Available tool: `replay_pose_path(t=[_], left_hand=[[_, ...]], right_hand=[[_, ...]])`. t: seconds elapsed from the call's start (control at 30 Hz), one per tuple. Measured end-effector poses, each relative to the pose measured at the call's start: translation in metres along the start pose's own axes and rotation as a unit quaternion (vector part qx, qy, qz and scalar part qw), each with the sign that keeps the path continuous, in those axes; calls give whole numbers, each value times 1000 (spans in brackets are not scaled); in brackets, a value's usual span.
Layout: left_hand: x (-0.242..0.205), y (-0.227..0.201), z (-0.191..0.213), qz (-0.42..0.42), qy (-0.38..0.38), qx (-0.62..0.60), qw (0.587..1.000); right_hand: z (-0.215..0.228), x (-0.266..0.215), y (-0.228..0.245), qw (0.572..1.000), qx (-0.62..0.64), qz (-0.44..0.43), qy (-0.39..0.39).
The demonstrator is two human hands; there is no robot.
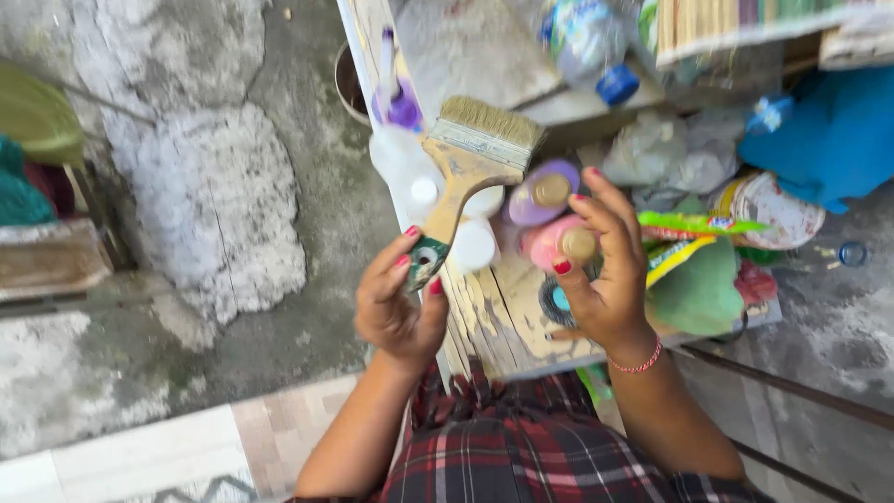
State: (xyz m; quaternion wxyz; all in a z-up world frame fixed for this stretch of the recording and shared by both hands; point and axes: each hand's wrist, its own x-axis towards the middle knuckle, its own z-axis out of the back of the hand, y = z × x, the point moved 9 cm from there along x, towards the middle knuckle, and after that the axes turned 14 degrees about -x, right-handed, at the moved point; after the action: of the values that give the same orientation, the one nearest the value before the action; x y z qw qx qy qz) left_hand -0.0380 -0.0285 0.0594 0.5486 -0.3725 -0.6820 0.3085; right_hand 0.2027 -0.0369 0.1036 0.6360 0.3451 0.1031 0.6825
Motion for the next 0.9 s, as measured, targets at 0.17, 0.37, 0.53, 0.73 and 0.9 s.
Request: replay_pose_path(t=[0.17,0.37,0.53,0.73,0.9], left_hand=[[-45,-71,34,-33,-49,-3,998],[-98,-131,42,-20,29,91,995],[-136,-94,3,16,210,129,969],[-149,-54,-25,64,316,111,940],[-152,38,21,341,105,138,924]], right_hand=[[1,-40,-11,973,212,-46,80],[-29,-92,34,915,306,5,262],[-61,-135,61,838,406,7,365],[-93,-179,20,829,417,-62,367],[-87,-218,-18,847,380,-168,331]])
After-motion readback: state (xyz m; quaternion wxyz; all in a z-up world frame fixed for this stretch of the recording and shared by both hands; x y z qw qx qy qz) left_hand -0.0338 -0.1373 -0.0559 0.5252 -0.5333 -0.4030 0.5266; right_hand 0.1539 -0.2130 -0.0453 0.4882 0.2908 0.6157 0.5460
